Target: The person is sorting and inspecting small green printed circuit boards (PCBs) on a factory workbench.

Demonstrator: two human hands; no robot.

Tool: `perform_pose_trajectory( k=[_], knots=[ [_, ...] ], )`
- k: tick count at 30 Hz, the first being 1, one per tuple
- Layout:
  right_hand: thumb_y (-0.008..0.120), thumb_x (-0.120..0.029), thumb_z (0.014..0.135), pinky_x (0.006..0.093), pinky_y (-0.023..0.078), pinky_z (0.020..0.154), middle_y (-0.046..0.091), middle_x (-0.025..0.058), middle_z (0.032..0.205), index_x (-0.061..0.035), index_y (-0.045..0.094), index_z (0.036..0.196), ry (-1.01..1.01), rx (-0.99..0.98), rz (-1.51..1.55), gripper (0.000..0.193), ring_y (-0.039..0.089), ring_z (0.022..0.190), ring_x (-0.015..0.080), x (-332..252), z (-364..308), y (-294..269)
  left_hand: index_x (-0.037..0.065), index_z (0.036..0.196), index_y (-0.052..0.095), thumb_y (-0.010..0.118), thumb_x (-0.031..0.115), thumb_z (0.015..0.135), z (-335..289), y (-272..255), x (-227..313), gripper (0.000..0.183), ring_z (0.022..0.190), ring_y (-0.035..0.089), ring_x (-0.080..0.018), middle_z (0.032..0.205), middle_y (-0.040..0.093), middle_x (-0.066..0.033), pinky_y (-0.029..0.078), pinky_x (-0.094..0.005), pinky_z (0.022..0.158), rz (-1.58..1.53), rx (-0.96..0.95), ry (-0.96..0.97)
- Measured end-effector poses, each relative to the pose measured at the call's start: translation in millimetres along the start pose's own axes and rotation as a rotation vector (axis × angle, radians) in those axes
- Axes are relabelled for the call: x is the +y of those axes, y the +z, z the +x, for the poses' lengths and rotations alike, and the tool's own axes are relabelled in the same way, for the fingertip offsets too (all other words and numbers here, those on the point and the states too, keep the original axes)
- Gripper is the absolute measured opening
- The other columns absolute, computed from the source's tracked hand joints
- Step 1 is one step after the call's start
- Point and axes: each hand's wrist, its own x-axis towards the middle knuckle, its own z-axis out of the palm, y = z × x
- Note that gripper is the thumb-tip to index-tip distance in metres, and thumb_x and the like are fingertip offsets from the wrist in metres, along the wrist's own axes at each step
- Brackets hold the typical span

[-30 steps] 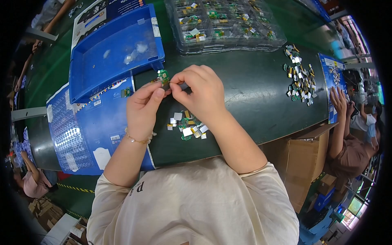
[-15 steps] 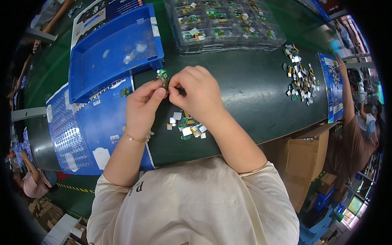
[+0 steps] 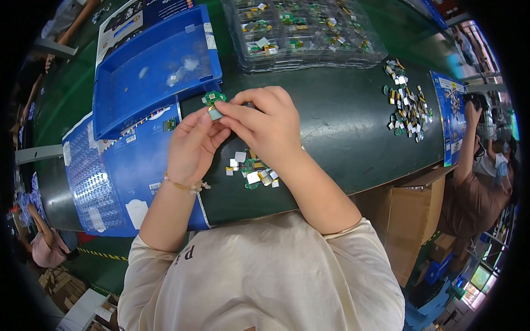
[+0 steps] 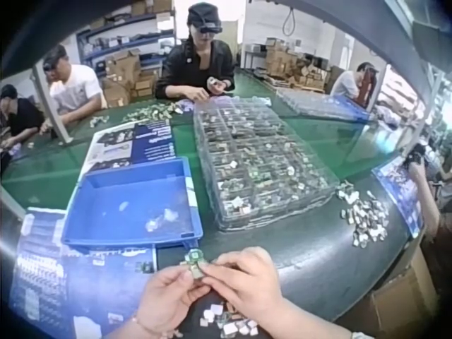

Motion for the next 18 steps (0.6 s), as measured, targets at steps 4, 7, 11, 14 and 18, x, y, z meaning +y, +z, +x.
perform_pose_trajectory(
  k=[4,7,11,14,18],
  knots=[
    [0.077,-0.011,0.063,0.0312,0.043,0.067,0.064,-0.0004,0.086,-0.0149,0.073,0.089,-0.022,0.009,0.044,0.026,0.055,0.073,0.0188,1.8,-1.8,-1.1,0.003,0.115,0.060,0.053,0.015,0.096,0.4,-4.7,-3.7,0.024,0.098,0.063,-0.0170,0.109,0.064,-0.0072,0.053,-0.0293,0.085,-0.065,-0.056,-0.019],
    [0.077,-0.012,0.063,0.0305,0.045,0.067,0.064,-0.0019,0.085,-0.0166,0.073,0.087,0.030,0.021,0.086,0.025,0.056,0.075,0.0186,-1.7,-1.0,-0.8,0.002,0.114,0.060,0.053,0.015,0.096,0.8,-2.6,-3.9,0.023,0.099,0.063,-0.0171,0.109,0.064,-0.0073,0.053,-0.0289,0.086,-0.095,-0.074,-0.033],
    [0.077,-0.013,0.064,0.0309,0.046,0.068,0.064,-0.0030,0.085,-0.0177,0.073,0.084,0.038,0.035,0.003,0.021,0.057,0.077,0.0186,-1.7,-0.8,0.1,0.002,0.115,0.060,0.053,0.015,0.096,0.4,-3.8,-4.7,0.024,0.099,0.063,-0.0171,0.110,0.064,-0.0077,0.053,-0.0290,0.086,-0.093,-0.061,-0.023],
    [0.078,-0.009,0.063,0.0318,0.043,0.068,0.065,0.0008,0.083,-0.0126,0.073,0.082,0.028,0.023,0.074,0.020,0.057,0.073,0.0192,-1.7,2.2,-0.7,0.002,0.115,0.059,0.053,0.015,0.096,-1.1,-3.7,-3.7,0.024,0.099,0.062,-0.0171,0.111,0.063,-0.0080,0.052,-0.0297,0.086,-0.078,-0.045,-0.017],
    [0.078,-0.009,0.063,0.0319,0.043,0.070,0.066,0.0010,0.084,-0.0123,0.073,0.082,0.015,-0.028,0.126,0.020,0.058,0.075,0.0192,2.3,0.1,-2.2,0.002,0.114,0.059,0.054,0.015,0.096,-1.8,-3.9,-5.5,0.023,0.098,0.062,-0.0171,0.110,0.063,-0.0078,0.052,-0.0299,0.086,-0.091,-0.052,-0.012]
  ],
)
